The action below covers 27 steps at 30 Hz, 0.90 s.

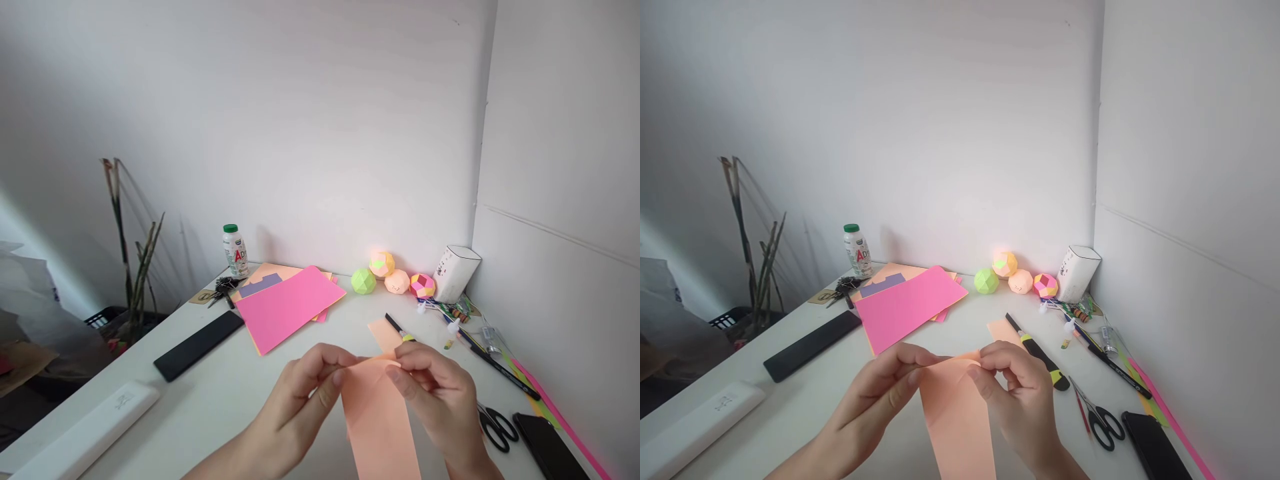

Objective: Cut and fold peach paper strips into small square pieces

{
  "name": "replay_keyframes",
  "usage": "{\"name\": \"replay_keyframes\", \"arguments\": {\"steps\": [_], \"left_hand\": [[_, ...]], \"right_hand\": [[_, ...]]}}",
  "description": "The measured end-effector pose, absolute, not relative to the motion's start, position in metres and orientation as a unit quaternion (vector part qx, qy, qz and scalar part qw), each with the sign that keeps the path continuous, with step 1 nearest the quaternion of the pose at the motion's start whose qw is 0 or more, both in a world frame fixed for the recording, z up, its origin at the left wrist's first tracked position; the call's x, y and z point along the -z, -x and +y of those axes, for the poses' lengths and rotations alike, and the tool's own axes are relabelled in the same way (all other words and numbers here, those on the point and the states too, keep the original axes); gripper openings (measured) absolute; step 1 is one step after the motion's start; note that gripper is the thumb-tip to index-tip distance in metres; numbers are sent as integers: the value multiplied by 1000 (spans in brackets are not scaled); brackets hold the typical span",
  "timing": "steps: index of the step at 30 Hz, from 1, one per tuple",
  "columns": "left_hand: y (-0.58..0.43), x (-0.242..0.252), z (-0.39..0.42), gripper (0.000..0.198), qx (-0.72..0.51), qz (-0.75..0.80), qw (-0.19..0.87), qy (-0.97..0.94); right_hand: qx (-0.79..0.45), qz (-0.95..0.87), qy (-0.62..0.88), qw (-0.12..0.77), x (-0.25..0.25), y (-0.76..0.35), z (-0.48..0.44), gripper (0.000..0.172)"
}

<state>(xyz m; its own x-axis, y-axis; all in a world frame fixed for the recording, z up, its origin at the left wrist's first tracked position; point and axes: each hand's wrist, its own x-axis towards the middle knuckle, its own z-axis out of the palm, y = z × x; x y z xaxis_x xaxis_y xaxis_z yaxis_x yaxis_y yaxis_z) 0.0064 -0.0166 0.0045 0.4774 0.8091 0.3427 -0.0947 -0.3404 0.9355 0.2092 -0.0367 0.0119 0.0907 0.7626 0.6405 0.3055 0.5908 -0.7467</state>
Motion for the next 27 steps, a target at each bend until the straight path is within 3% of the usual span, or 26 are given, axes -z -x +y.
{"name": "replay_keyframes", "arguments": {"steps": [10, 13, 16, 22, 27], "left_hand": [[-12, 0, -15, 21, -466, 239, 462, -716], [-12, 2, -15, 23, -458, 238, 484, -707], [-11, 2, -14, 25, -445, 243, 507, -697], [-12, -2, -15, 29, -419, 230, 600, -641], [-12, -1, -14, 36, -425, 236, 611, -624]], "right_hand": [[-200, -642, 415, 613, -17, -207, -37, 11], [-206, -646, 418, 605, -14, -209, -38, 5], [-194, -662, 420, 589, -12, -210, -38, 13], [-154, -705, 386, 575, -19, -209, -36, 11], [-119, -720, 370, 575, -24, -209, -35, 17]]}}
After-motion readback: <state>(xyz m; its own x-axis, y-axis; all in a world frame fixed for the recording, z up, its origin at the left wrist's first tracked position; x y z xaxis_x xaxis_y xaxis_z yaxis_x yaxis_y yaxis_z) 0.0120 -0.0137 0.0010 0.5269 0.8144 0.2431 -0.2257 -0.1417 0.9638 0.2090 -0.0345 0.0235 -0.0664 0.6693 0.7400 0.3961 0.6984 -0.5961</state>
